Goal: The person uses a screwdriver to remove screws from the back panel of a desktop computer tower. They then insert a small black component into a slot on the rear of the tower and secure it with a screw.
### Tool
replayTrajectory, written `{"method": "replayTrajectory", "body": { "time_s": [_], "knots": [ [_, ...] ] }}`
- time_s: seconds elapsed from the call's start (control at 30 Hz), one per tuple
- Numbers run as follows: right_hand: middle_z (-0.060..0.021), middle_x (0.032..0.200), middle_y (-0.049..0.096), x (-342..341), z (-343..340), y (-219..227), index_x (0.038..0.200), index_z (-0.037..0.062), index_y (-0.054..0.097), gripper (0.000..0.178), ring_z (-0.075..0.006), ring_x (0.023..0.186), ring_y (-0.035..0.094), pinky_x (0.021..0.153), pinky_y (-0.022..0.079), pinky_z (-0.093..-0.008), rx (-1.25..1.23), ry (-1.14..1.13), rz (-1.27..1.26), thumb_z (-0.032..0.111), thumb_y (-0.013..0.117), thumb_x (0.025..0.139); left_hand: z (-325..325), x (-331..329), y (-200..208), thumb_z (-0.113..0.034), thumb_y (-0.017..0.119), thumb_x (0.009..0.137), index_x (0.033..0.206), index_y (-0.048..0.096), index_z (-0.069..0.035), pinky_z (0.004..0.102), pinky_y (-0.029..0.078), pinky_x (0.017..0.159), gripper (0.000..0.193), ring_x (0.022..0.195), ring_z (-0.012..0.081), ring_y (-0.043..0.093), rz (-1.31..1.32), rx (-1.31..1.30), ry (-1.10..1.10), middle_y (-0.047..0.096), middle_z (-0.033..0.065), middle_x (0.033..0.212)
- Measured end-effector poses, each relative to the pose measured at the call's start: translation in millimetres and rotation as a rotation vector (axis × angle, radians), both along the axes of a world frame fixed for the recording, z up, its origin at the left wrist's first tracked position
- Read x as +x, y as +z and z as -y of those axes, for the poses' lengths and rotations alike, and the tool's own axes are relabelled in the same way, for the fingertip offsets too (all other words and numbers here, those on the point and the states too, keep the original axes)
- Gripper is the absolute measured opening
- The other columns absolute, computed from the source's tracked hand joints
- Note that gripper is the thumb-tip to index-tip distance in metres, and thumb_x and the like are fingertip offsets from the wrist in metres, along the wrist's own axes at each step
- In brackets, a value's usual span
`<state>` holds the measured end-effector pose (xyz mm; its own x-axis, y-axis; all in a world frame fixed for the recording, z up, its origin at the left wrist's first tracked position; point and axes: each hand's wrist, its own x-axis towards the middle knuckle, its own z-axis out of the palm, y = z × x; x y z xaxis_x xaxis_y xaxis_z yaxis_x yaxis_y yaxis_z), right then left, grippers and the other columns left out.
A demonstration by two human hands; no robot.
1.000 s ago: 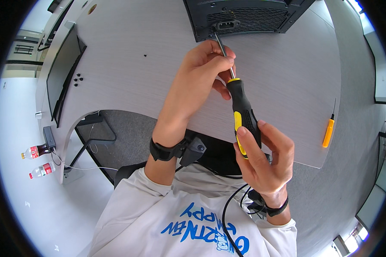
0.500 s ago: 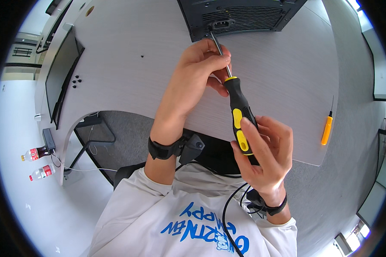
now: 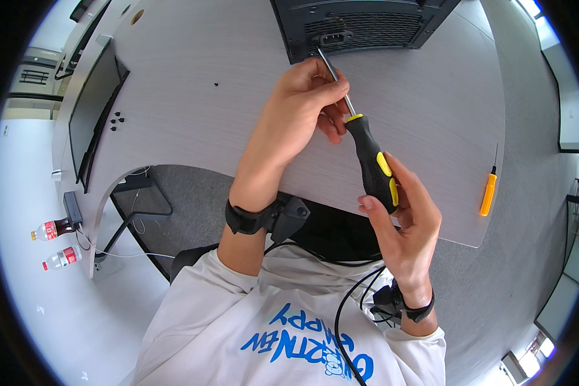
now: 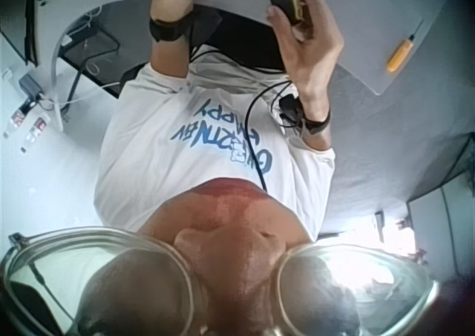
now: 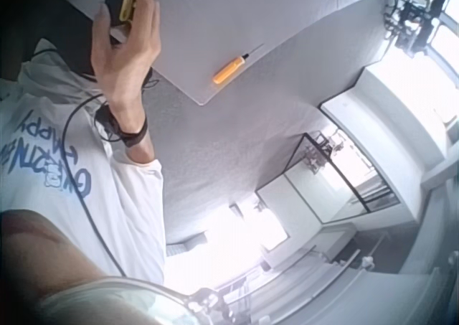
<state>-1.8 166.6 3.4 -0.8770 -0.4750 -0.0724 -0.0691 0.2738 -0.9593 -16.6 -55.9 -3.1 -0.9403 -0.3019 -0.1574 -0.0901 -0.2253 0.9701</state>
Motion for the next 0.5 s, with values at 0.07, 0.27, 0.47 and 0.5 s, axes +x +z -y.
{"method": "replayTrajectory", "body": {
  "time_s": [0.07, 0.27, 0.47, 0.5],
  "knots": [
    [-0.0151, 0.108, 0.067, -1, 2, 0, 0.134, -0.0014, 0.064, 0.055, -0.0218, 0.092, 0.07, 0.075, 0.059, -0.0303, 0.045, -0.001, -0.234, -0.001, 0.081, 0.082, 0, 0, 0, -0.024, 0.065, 0.1, 0.099, 0.064, -0.005, 0.0232, 0.05, 0.048, 0.019, 0.06, 0.0118, 0.064, -0.001, -0.011, -0.003, 0.067, 0.0037, 0.081],
    [-0.0121, 0.114, 0.059, 2, 10, -5, 0.125, 0.0066, 0.073, 0.053, -0.0205, 0.086, 0.069, 0.07, 0.059, -0.0297, 0.087, 0.009, -0.669, -0.009, 0.081, 0.075, 5, -1, 0, -0.023, 0.061, 0.102, 0.104, 0.065, -0.004, 0.0255, 0.056, 0.054, 0.019, 0.069, 0.013, 0.068, -0.01, 0.002, -0.042, 0.068, 0.0058, 0.086],
    [-0.0101, 0.112, 0.055, -1, 11, -14, 0.121, 0.0074, 0.076, 0.049, -0.0181, 0.081, 0.06, 0.065, 0.052, -0.0281, 0.132, 0.043, -0.852, -0.011, 0.079, 0.076, 6, -1, -2, -0.022, 0.058, 0.103, 0.108, 0.065, -0.002, 0.0269, 0.058, 0.057, 0.021, 0.076, 0.0137, 0.07, -0.039, 0.014, -0.043, 0.069, 0.0075, 0.09],
    [-0.0104, 0.113, 0.055, 0, 11, -15, 0.122, 0.0072, 0.076, 0.049, -0.0186, 0.081, 0.061, 0.066, 0.053, -0.0285, 0.13, 0.045, -0.844, -0.01, 0.079, 0.075, 6, -1, -2, -0.022, 0.058, 0.103, 0.109, 0.065, -0.002, 0.0269, 0.058, 0.057, 0.021, 0.076, 0.0139, 0.07, -0.036, 0.01, -0.04, 0.069, 0.0075, 0.09]
  ]
}}
